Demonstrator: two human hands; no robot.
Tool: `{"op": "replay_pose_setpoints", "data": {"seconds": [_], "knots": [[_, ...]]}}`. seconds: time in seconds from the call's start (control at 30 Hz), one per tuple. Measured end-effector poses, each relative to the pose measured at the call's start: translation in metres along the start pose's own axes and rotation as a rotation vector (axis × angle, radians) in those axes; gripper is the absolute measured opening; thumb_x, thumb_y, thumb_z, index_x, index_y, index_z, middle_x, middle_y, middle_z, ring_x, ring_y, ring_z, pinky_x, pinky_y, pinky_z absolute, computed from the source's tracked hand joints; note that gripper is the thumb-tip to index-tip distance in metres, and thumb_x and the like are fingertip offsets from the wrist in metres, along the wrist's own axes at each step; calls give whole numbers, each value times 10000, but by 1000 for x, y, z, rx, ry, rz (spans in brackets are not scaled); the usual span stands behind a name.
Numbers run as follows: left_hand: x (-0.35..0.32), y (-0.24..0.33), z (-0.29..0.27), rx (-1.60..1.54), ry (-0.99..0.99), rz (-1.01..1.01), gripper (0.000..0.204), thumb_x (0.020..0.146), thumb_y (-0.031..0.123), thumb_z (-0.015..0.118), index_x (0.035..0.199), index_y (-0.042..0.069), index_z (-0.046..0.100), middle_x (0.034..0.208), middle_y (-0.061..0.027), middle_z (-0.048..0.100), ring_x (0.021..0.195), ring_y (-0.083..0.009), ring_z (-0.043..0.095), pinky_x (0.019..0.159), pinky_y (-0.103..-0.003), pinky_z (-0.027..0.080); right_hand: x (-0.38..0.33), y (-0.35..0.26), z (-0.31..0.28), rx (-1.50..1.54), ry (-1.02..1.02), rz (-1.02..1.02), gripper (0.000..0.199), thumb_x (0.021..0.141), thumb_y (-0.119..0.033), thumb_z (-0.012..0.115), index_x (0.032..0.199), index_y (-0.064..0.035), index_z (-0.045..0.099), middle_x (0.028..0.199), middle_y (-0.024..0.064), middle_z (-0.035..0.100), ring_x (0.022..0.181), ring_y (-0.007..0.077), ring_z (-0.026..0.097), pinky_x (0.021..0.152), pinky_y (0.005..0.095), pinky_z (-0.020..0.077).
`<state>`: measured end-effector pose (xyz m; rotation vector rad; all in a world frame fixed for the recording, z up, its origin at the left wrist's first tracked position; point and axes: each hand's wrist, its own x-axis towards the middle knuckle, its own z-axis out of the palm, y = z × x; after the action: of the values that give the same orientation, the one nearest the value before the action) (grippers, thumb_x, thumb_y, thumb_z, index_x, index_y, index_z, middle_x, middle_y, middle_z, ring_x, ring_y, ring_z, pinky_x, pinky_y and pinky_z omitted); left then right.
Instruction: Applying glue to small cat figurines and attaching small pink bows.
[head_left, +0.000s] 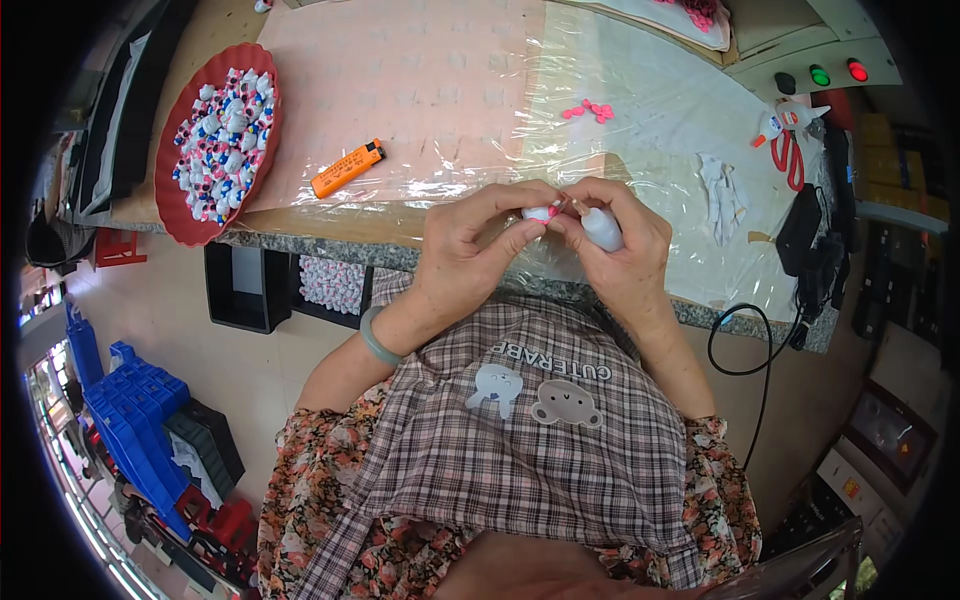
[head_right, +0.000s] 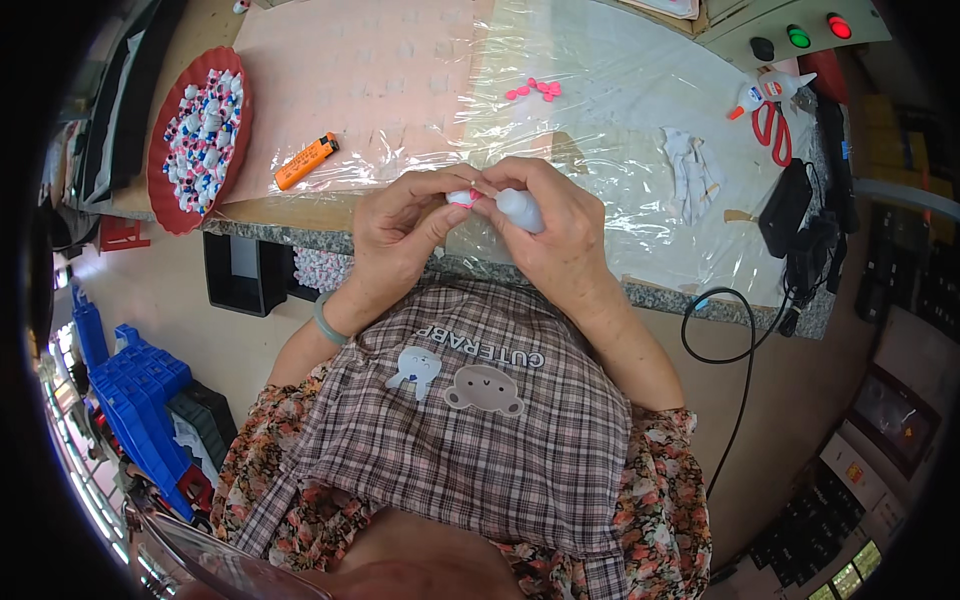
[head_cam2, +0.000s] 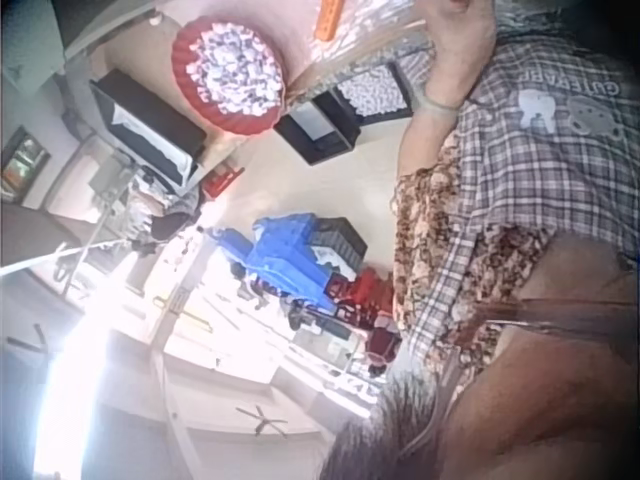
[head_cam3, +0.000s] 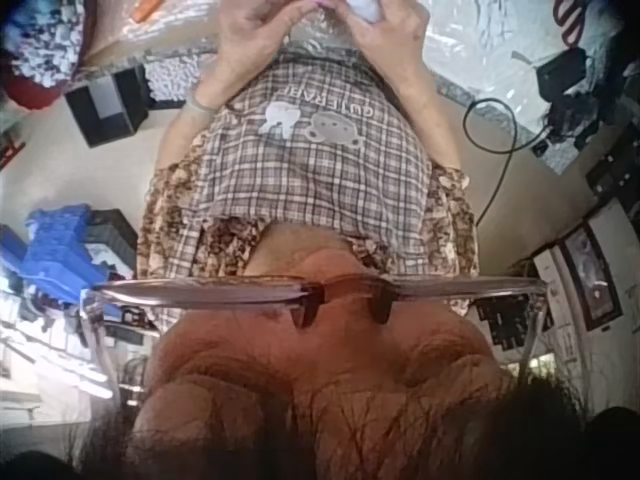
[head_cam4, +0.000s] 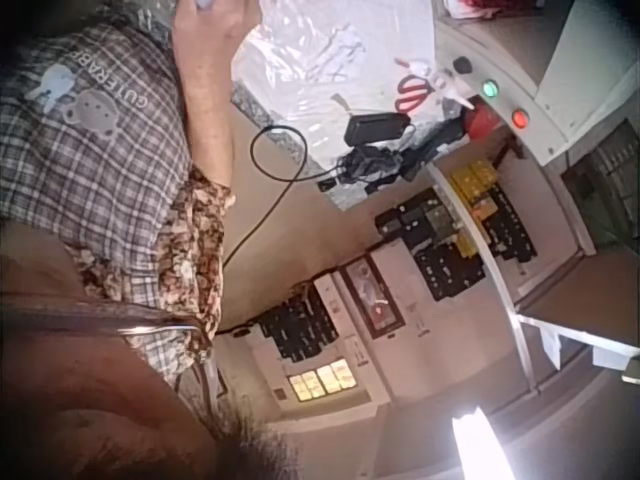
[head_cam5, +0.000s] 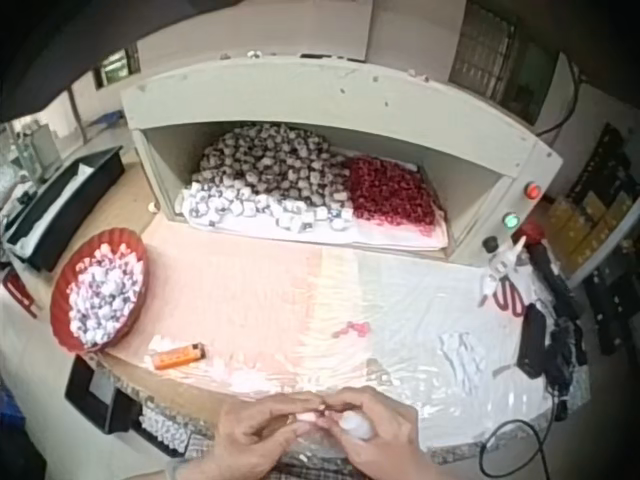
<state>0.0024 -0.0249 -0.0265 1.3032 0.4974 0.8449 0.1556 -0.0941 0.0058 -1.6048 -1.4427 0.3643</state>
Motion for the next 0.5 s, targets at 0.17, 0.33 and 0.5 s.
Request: {"op": "replay_pose_setpoints", "data": {"seconds": [0.17,0.33,0.5], "knots": [[-4,-2,4,14,73,-4,200,864,-29,626,1065,-21,624,1081,-119,662,1023,-183,634,905,-300,519,-2,4,9,61,39,37,222,718,-40,769,886,-40,624,815,89,647,727,232,660,620,314,512],[-3,-5,3,31,91,-45,192,873,-36,615,1064,-31,614,1098,-119,643,1014,-177,631,896,-287,518,-4,7,18,44,63,57,228,714,-23,760,889,-38,615,802,91,629,706,246,644,606,325,498],[-1,-14,-3,1,93,-41,191,870,-51,610,1060,-28,610,1098,-113,634,977,-162,633,863,-271,522,-2,9,23,50,54,70,237,715,-21,759,891,-37,602,814,94,622,718,250,640,623,330,497]]}}
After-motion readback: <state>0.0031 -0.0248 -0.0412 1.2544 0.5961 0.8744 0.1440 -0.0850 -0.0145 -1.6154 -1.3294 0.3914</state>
